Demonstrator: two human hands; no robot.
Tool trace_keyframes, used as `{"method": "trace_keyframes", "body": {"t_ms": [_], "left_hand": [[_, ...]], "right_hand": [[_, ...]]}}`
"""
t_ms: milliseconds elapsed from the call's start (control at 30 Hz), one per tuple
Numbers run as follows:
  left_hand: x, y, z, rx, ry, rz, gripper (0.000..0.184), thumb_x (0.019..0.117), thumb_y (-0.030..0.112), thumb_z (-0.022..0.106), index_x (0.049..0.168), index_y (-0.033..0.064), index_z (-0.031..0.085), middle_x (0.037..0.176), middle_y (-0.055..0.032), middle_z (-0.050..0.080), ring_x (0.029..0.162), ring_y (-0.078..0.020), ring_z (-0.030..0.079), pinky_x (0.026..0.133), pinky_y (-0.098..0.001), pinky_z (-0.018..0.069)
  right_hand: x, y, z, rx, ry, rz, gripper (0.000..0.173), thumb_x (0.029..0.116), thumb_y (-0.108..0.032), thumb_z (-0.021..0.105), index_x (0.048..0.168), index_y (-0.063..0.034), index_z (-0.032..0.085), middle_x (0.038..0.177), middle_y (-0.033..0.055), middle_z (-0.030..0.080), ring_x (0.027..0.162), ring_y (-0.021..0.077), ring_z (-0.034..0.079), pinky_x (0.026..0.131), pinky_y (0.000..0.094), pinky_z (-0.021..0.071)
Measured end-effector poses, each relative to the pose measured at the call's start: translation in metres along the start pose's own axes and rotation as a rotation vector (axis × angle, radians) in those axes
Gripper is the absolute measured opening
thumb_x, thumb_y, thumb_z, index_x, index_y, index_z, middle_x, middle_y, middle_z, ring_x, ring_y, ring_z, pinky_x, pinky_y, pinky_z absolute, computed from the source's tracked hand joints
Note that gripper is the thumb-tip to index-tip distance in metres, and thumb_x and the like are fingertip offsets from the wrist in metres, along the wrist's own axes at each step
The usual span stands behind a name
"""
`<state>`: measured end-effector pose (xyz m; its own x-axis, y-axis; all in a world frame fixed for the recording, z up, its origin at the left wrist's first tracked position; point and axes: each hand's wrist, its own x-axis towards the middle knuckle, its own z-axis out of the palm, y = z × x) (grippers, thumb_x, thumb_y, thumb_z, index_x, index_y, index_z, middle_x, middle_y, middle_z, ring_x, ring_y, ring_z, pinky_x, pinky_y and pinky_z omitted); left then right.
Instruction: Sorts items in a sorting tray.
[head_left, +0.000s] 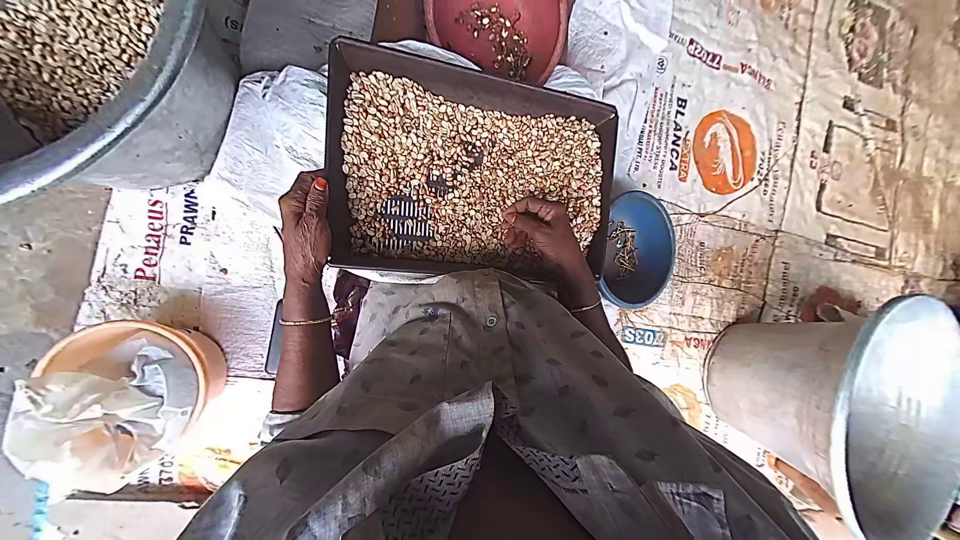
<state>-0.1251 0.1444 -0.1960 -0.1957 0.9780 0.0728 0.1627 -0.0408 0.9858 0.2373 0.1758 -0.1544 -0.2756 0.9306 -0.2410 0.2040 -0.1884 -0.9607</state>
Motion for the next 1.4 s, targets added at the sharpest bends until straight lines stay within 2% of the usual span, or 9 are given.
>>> {"method": "trace_keyframes", "body": {"t_ms": [100,267,333,633,900,1067,1167,1267,1400], "left_hand": [[-0.014,0.017,0.002,0.041,-0.016,-0.041,0.041,0.1146,0.022,0.025,0.134,0.0052,0.057,0.112,-0.0004,0.066,0.095,0.0062,0.062,0.090,-0.0162,0.0512],[0.008,-0.009,-0.002,-0.060,0.007,0.006,0.038,0.1118,0.020,0.034,0.123,-0.0006,0.063,0.103,0.0023,0.069,0.091,0.0049,0.065,0.088,-0.0187,0.0552],[0.009,-0.010,-0.002,-0.065,0.004,-0.001,0.038,0.1122,0.020,0.033,0.123,-0.0011,0.063,0.103,0.0010,0.070,0.092,0.0038,0.065,0.088,-0.0200,0.0554],[-0.014,0.011,0.001,-0.004,-0.014,-0.057,0.042,0.1146,0.023,0.026,0.134,0.0050,0.058,0.112,-0.0025,0.067,0.095,0.0023,0.063,0.089,-0.0207,0.0532],[-0.001,-0.001,-0.001,-0.059,0.011,-0.033,0.037,0.1124,0.019,0.033,0.125,0.0017,0.063,0.106,0.0001,0.069,0.091,0.0025,0.065,0.087,-0.0205,0.0552],[0.010,-0.010,-0.002,-0.099,0.015,-0.013,0.036,0.1110,0.018,0.036,0.119,-0.0006,0.065,0.103,0.0005,0.069,0.088,0.0022,0.065,0.085,-0.0204,0.0552],[0.010,-0.009,-0.002,-0.121,0.011,-0.014,0.034,0.1111,0.018,0.036,0.119,0.0006,0.065,0.099,0.0025,0.069,0.086,0.0027,0.065,0.084,-0.0197,0.0558],[0.010,-0.010,-0.001,-0.110,0.003,-0.021,0.035,0.1116,0.019,0.035,0.120,0.0008,0.064,0.100,0.0021,0.069,0.088,0.0025,0.066,0.085,-0.0203,0.0560],[0.009,-0.010,-0.003,-0.097,0.007,-0.041,0.037,0.1117,0.019,0.035,0.121,-0.0001,0.065,0.103,-0.0014,0.070,0.091,-0.0002,0.066,0.087,-0.0232,0.0560]], "right_hand": [[0.015,-0.020,-0.002,-0.305,-0.180,0.039,0.012,0.1005,-0.002,0.058,0.102,0.0031,0.069,0.081,0.0064,0.070,0.062,0.0103,0.066,0.061,0.0274,0.0593],[0.093,-0.063,-0.019,0.161,0.376,-0.233,0.029,0.1069,-0.008,0.049,0.132,0.0079,0.052,0.113,0.0145,0.069,0.096,0.0223,0.073,0.089,0.0367,0.0626],[0.115,-0.074,-0.013,0.292,0.465,-0.255,0.023,0.1085,-0.010,0.048,0.125,0.0048,0.055,0.109,0.0140,0.070,0.099,0.0236,0.073,0.089,0.0371,0.0615],[0.075,-0.028,0.158,-0.473,-0.808,-0.589,0.029,0.1000,0.003,0.050,0.119,0.0043,0.073,0.122,0.0181,0.072,0.116,0.0264,0.069,0.105,0.0395,0.0504],[0.078,0.005,0.121,-0.617,-0.893,-0.848,0.027,0.0921,0.005,0.053,0.102,0.0027,0.078,0.112,0.0169,0.075,0.115,0.0350,0.066,0.107,0.0447,0.0456],[0.062,-0.028,0.023,-0.771,-0.972,-0.319,0.018,0.0951,-0.017,0.068,0.090,-0.0027,0.078,0.084,0.0084,0.073,0.082,0.0184,0.067,0.079,0.0394,0.0514],[0.064,-0.044,-0.011,-0.646,-0.702,-0.059,0.024,0.0984,-0.018,0.063,0.083,-0.0028,0.073,0.068,-0.0005,0.067,0.060,0.0041,0.059,0.059,0.0256,0.0487],[0.083,-0.043,0.003,-0.424,-0.318,-0.158,0.019,0.1036,-0.011,0.056,0.106,0.0021,0.069,0.090,0.0056,0.074,0.081,0.0083,0.072,0.080,0.0280,0.0611],[0.122,-0.037,0.052,-0.652,-0.138,-0.315,0.025,0.1034,-0.007,0.052,0.119,0.0005,0.070,0.110,0.0158,0.072,0.095,0.0207,0.070,0.089,0.0361,0.0562]]}}
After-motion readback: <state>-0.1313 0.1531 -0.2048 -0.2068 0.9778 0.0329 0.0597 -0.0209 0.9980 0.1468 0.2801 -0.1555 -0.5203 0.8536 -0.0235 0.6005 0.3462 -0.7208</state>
